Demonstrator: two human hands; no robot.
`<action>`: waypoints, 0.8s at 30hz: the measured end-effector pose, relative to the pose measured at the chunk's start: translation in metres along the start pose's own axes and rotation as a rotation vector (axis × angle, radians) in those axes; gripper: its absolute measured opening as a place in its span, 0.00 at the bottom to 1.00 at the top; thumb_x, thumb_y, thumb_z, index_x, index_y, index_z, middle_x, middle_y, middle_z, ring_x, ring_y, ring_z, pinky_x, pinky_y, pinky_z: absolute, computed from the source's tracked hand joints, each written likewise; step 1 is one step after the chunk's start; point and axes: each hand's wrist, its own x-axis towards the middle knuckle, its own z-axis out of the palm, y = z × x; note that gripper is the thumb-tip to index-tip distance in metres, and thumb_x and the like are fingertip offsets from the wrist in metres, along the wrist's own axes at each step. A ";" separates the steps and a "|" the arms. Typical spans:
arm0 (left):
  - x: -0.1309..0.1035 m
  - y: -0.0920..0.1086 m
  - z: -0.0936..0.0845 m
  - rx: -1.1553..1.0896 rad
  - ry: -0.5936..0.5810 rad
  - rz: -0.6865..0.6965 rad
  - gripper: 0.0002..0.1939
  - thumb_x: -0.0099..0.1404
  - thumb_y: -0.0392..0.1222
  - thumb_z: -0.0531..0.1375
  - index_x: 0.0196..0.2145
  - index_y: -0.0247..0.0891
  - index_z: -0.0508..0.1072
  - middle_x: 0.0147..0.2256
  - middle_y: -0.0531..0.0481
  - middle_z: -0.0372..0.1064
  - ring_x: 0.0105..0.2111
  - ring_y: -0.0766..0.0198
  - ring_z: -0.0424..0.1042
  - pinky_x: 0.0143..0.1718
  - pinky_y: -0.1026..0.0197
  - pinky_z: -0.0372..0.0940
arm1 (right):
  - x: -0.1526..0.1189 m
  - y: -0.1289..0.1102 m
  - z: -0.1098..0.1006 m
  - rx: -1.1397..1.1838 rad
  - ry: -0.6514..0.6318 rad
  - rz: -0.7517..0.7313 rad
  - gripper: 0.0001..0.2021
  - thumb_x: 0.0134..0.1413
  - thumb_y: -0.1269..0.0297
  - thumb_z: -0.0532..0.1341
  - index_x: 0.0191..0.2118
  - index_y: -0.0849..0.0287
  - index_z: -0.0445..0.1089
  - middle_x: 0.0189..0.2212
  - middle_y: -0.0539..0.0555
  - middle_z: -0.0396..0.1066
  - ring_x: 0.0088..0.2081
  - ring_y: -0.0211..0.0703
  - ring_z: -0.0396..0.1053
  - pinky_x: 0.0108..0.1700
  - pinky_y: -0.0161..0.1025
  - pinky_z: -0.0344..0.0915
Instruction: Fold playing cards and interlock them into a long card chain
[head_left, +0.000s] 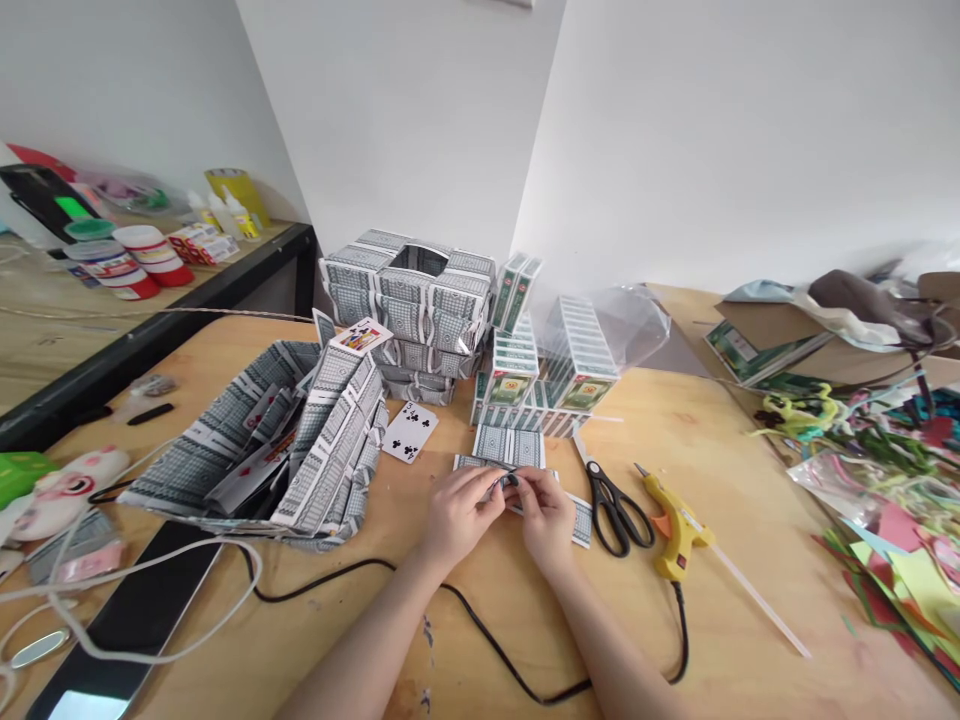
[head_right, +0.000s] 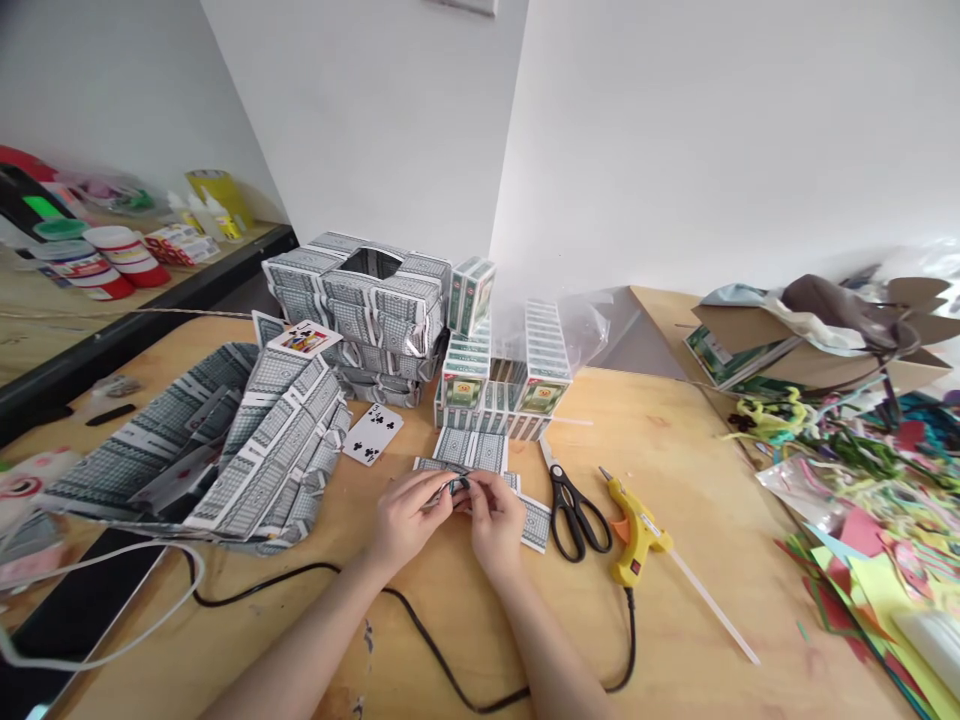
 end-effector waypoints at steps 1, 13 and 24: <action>0.000 0.000 0.000 0.017 0.009 0.002 0.11 0.58 0.36 0.52 0.37 0.40 0.72 0.34 0.49 0.73 0.35 0.65 0.71 0.39 0.64 0.64 | 0.000 0.000 0.000 0.005 0.004 0.002 0.07 0.49 0.59 0.57 0.32 0.57 0.65 0.23 0.52 0.69 0.25 0.41 0.69 0.29 0.41 0.68; -0.005 -0.009 0.003 0.122 0.056 0.110 0.11 0.56 0.33 0.52 0.36 0.38 0.70 0.32 0.52 0.73 0.32 0.67 0.72 0.34 0.66 0.66 | 0.006 -0.002 -0.001 0.084 -0.099 0.098 0.10 0.46 0.57 0.60 0.30 0.60 0.64 0.20 0.51 0.70 0.23 0.40 0.70 0.26 0.38 0.69; -0.004 -0.011 0.003 0.046 0.038 0.058 0.12 0.57 0.32 0.52 0.37 0.39 0.70 0.33 0.51 0.73 0.34 0.66 0.71 0.36 0.65 0.66 | 0.004 0.000 0.000 0.013 -0.142 0.066 0.11 0.51 0.55 0.54 0.34 0.59 0.62 0.18 0.49 0.68 0.22 0.40 0.69 0.28 0.38 0.68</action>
